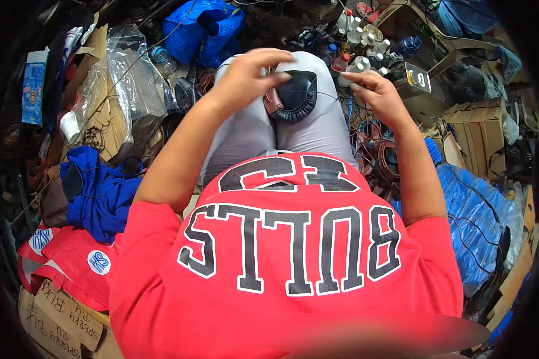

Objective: Hand sewing a black leather shoe component using a needle and thread.

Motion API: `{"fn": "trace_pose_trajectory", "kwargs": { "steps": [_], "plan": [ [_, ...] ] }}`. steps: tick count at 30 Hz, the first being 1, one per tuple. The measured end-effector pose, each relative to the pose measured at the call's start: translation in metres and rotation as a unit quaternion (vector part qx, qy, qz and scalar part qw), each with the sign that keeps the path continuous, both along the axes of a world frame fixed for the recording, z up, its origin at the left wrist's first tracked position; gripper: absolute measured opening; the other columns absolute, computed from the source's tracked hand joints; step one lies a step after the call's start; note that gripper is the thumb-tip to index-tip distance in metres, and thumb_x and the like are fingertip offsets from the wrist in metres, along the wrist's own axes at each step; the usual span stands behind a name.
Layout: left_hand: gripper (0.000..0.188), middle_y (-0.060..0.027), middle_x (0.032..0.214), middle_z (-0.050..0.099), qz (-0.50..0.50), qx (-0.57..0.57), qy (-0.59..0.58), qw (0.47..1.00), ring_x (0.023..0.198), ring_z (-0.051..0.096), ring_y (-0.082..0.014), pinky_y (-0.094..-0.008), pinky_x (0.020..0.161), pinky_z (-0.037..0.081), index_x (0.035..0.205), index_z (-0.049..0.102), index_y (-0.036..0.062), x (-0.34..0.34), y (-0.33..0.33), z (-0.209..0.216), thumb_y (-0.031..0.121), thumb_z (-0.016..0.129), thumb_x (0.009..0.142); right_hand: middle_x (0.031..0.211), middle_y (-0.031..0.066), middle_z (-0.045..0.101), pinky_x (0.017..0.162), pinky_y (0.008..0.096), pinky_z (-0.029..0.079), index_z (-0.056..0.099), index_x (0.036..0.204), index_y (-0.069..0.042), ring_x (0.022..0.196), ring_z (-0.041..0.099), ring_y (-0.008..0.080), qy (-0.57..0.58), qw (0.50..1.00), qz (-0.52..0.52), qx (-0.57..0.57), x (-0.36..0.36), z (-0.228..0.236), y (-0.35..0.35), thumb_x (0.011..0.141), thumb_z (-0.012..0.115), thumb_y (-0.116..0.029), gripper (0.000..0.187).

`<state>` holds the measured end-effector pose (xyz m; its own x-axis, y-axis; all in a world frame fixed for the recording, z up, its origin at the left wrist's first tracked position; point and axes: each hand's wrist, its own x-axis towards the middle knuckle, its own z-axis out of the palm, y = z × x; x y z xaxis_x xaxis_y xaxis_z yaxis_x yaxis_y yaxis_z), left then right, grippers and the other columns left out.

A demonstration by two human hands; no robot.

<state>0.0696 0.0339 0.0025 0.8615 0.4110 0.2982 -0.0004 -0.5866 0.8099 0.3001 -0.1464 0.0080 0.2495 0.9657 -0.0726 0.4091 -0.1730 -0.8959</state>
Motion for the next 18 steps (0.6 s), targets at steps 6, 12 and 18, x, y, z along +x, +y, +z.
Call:
{"fn": "trace_pose_trajectory", "kwargs": {
  "steps": [6,12,18],
  "plan": [
    [0.025,-0.0061,0.091,0.059,-0.092,-0.013,0.162,0.982,0.076,0.059,-0.0139,-0.0260,0.055,0.050,0.097,0.063,0.0038,0.037,-0.009,0.003,0.014,0.072,0.076,0.084,0.0020,0.056,0.068,0.0235,0.046,0.066,0.088,-0.003,0.077,0.056,0.0092,-0.055,0.995,0.076,0.040,-0.018,0.005,0.026,0.078,0.062,0.004,0.012],
    [0.022,-0.0015,0.080,0.057,-0.106,-0.150,0.228,0.956,0.057,0.053,-0.0076,-0.0234,0.045,0.043,0.091,0.064,0.0053,0.041,-0.004,0.008,0.018,0.073,0.075,0.082,0.0026,0.058,0.068,0.0244,0.046,0.066,0.084,-0.005,0.077,0.056,0.0107,-0.113,0.987,0.109,0.044,-0.019,0.004,0.026,0.076,0.065,0.003,0.012],
    [0.024,0.0027,0.075,0.062,-0.115,-0.300,0.232,0.918,0.056,0.051,-0.0045,-0.0193,0.047,0.040,0.095,0.066,0.0069,0.037,0.002,-0.009,0.020,0.072,0.076,0.083,0.0022,0.059,0.070,0.0240,0.045,0.066,0.083,-0.004,0.080,0.055,0.0102,-0.023,0.996,0.067,0.047,-0.034,-0.014,0.018,0.075,0.067,0.000,0.009]
  ]
}}
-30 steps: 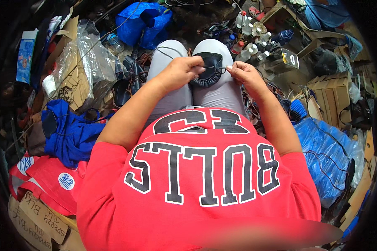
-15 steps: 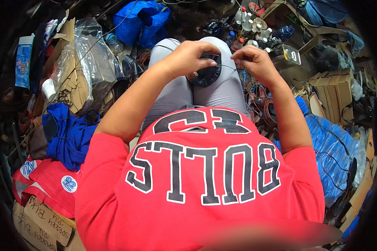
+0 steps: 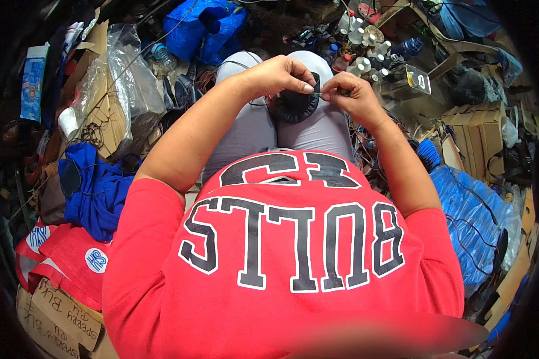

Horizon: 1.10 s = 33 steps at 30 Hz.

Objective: Hand sewing a black leather shoe component using a needle and thread.

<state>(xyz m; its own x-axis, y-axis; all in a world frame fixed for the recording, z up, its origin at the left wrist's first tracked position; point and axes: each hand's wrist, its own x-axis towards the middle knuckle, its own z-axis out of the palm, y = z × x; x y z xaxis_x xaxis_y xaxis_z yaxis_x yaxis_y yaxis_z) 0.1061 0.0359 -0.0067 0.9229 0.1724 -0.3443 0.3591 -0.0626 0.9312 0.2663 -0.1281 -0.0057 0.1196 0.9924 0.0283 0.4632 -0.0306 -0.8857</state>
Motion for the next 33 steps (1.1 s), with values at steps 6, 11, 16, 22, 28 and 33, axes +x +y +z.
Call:
{"fn": "trace_pose_trajectory", "kwargs": {
  "steps": [6,11,16,22,28,33],
  "plan": [
    [0.030,0.0008,0.088,0.066,-0.024,-0.033,-0.019,0.999,0.066,0.052,-0.0031,-0.0191,0.054,0.041,0.107,0.066,0.0072,-0.003,0.001,-0.004,0.017,0.068,0.080,0.082,0.0041,0.059,0.067,0.0241,0.046,0.068,0.089,-0.006,0.075,0.058,0.0124,-0.074,0.995,-0.036,0.054,-0.011,0.002,-0.014,0.076,0.066,0.001,0.015],
    [0.031,-0.0002,0.092,0.067,-0.059,-0.013,0.002,0.998,0.069,0.052,-0.0030,-0.0187,0.056,0.040,0.110,0.065,0.0076,-0.002,0.000,0.004,0.016,0.066,0.081,0.079,0.0083,0.058,0.064,0.0317,0.049,0.069,0.089,-0.009,0.071,0.061,0.0219,-0.198,0.979,0.002,0.051,-0.017,0.026,-0.012,0.073,0.064,0.000,0.019],
    [0.036,-0.0032,0.100,0.066,-0.153,0.098,-0.024,0.983,0.068,0.053,-0.0038,-0.0218,0.059,0.044,0.113,0.064,0.0085,0.002,0.008,-0.007,0.004,0.061,0.078,0.086,0.0120,0.058,0.072,0.0389,0.047,0.071,0.086,-0.013,0.082,0.057,0.0323,-0.446,0.888,0.107,0.017,-0.022,0.052,0.006,0.071,0.054,0.002,0.027],
    [0.035,-0.0015,0.084,0.063,-0.047,0.100,-0.058,0.992,0.067,0.057,-0.0074,-0.0236,0.050,0.047,0.106,0.061,0.0058,0.012,0.011,-0.012,-0.001,0.065,0.072,0.079,0.0103,0.058,0.069,0.0352,0.046,0.067,0.080,-0.007,0.078,0.058,0.0262,-0.322,0.936,0.141,-0.030,-0.006,0.031,0.030,0.072,0.064,-0.004,0.010],
    [0.028,-0.0115,0.082,0.062,0.122,0.404,-0.165,0.892,0.072,0.060,-0.0236,-0.0311,0.067,0.047,0.096,0.057,0.0041,-0.016,-0.013,-0.007,0.011,0.072,0.073,0.077,-0.0034,0.055,0.068,0.0251,0.043,0.060,0.092,-0.004,0.074,0.052,0.0070,0.135,0.982,0.007,-0.133,0.020,0.004,0.018,0.085,0.062,-0.015,0.013],
    [0.025,-0.0176,0.085,0.064,0.006,0.331,0.038,0.943,0.078,0.061,-0.0321,-0.0383,0.069,0.048,0.085,0.058,0.0018,-0.095,-0.014,0.017,0.023,0.068,0.076,0.096,-0.0004,0.051,0.079,0.0259,0.040,0.060,0.091,-0.004,0.090,0.048,0.0115,-0.122,0.988,0.077,-0.045,0.009,0.000,-0.005,0.087,0.058,-0.020,0.017]
  ]
}}
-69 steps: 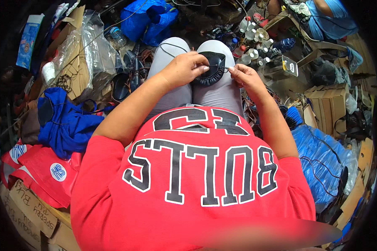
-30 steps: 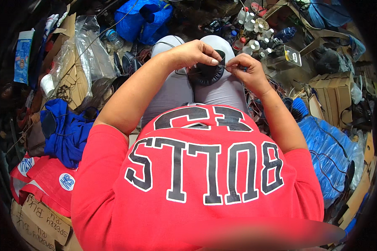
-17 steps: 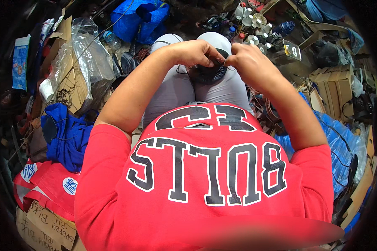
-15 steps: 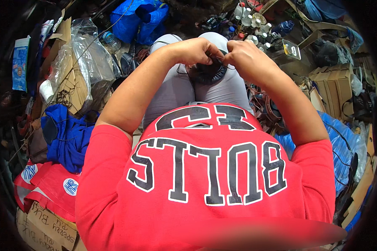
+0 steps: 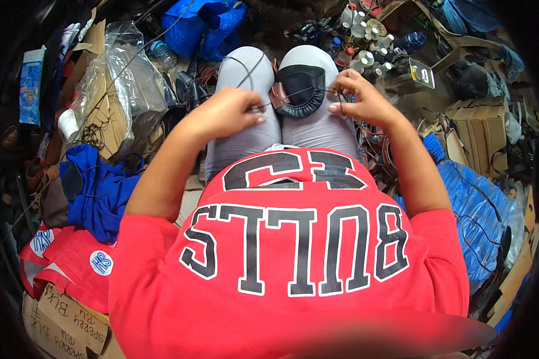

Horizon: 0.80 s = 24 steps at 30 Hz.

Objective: Hand sewing a black leather shoe component using a needle and thread.

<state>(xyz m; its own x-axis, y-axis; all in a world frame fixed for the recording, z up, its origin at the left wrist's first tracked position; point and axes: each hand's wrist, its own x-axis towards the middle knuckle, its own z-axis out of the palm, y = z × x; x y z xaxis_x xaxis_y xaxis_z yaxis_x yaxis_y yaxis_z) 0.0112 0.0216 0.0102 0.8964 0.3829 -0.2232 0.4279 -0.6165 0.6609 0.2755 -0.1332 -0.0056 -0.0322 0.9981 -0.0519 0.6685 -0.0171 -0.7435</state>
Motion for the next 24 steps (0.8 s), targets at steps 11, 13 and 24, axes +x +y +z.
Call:
{"fn": "trace_pose_trajectory", "kwargs": {
  "steps": [11,13,24],
  "plan": [
    [0.034,-0.0081,0.065,0.053,0.067,-0.594,-0.373,0.709,0.068,0.058,-0.0214,-0.0345,0.079,0.046,0.077,0.052,0.0055,0.065,-0.023,-0.004,0.029,0.038,0.097,0.055,-0.0004,0.036,0.063,0.0310,0.037,0.043,0.064,-0.012,0.051,0.036,0.0153,0.787,0.603,-0.129,0.019,-0.001,-0.006,0.026,0.096,0.040,-0.037,0.041],
    [0.036,-0.0049,0.060,0.045,0.098,-0.616,-0.384,0.681,0.057,0.052,-0.0189,-0.0394,0.074,0.046,0.069,0.043,0.0096,0.041,0.002,-0.024,0.032,0.038,0.097,0.049,-0.0043,0.026,0.055,0.0265,0.028,0.035,0.059,-0.014,0.042,0.021,0.0098,0.729,0.666,-0.159,0.002,0.001,-0.002,0.003,0.097,0.038,-0.034,0.044],
    [0.021,-0.0082,0.091,0.063,0.198,-0.023,-0.243,0.949,0.083,0.061,-0.0193,-0.0304,0.076,0.048,0.098,0.065,0.0045,-0.014,0.042,-0.002,0.020,0.054,0.089,0.100,0.0031,0.056,0.062,0.0207,0.042,0.049,0.129,-0.010,0.075,0.050,0.0064,0.160,0.960,-0.232,-0.008,0.085,-0.001,-0.040,0.080,0.066,-0.013,0.053]
  ]
}}
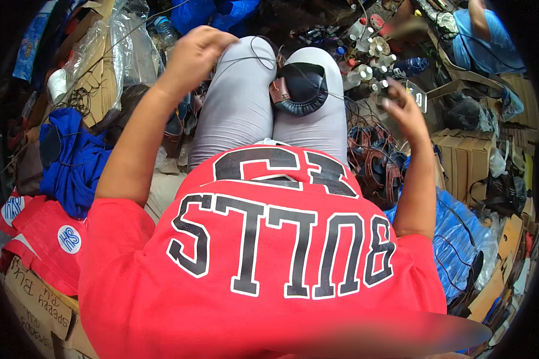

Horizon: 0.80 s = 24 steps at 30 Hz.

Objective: Hand sewing a black leather shoe component using a needle and thread.

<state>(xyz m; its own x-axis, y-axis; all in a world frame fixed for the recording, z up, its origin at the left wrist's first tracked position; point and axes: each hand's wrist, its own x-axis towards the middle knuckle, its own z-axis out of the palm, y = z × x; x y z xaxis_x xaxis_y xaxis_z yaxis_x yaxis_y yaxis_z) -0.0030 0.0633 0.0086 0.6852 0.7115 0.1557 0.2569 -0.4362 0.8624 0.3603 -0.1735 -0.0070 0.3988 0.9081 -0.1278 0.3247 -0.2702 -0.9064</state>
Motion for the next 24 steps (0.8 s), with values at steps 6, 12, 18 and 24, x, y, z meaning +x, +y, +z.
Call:
{"fn": "trace_pose_trajectory", "kwargs": {
  "steps": [6,12,18,24],
  "plan": [
    [0.032,-0.0100,0.103,0.056,-0.243,0.229,0.190,0.923,0.086,0.060,-0.0291,-0.0384,0.074,0.049,0.097,0.064,0.0096,0.049,-0.073,-0.010,0.021,0.073,0.069,0.085,0.0141,0.066,0.070,0.0307,0.047,0.063,0.106,-0.002,0.079,0.062,0.0225,-0.285,0.889,0.295,-0.204,-0.105,0.068,0.112,0.074,0.069,-0.042,0.051],
    [0.030,-0.0093,0.095,0.055,-0.273,0.312,0.191,0.890,0.081,0.060,-0.0288,-0.0392,0.069,0.049,0.090,0.061,0.0102,0.060,-0.069,-0.022,0.026,0.073,0.068,0.058,-0.0005,0.048,0.052,0.0273,0.035,0.055,0.068,-0.002,0.057,0.044,0.0086,-0.197,0.895,0.310,-0.252,-0.099,0.051,0.100,0.076,0.071,-0.036,0.038],
    [0.032,-0.0095,0.086,0.051,-0.245,0.268,0.203,0.909,0.078,0.060,-0.0307,-0.0420,0.066,0.048,0.085,0.057,0.0103,0.055,-0.068,-0.027,0.031,0.074,0.067,0.059,-0.0066,0.044,0.048,0.0229,0.027,0.053,0.065,-0.008,0.054,0.036,0.0041,0.111,0.971,0.154,-0.144,-0.095,0.008,0.041,0.082,0.067,-0.032,0.033],
    [0.034,-0.0102,0.093,0.055,-0.230,0.257,0.156,0.926,0.080,0.059,-0.0326,-0.0416,0.068,0.048,0.083,0.058,0.0073,0.064,-0.085,-0.031,0.033,0.073,0.067,0.058,-0.0068,0.044,0.047,0.0232,0.027,0.057,0.069,-0.008,0.053,0.036,0.0041,0.064,0.969,0.175,-0.159,-0.080,-0.001,0.060,0.086,0.062,-0.035,0.032]
  ]
}}
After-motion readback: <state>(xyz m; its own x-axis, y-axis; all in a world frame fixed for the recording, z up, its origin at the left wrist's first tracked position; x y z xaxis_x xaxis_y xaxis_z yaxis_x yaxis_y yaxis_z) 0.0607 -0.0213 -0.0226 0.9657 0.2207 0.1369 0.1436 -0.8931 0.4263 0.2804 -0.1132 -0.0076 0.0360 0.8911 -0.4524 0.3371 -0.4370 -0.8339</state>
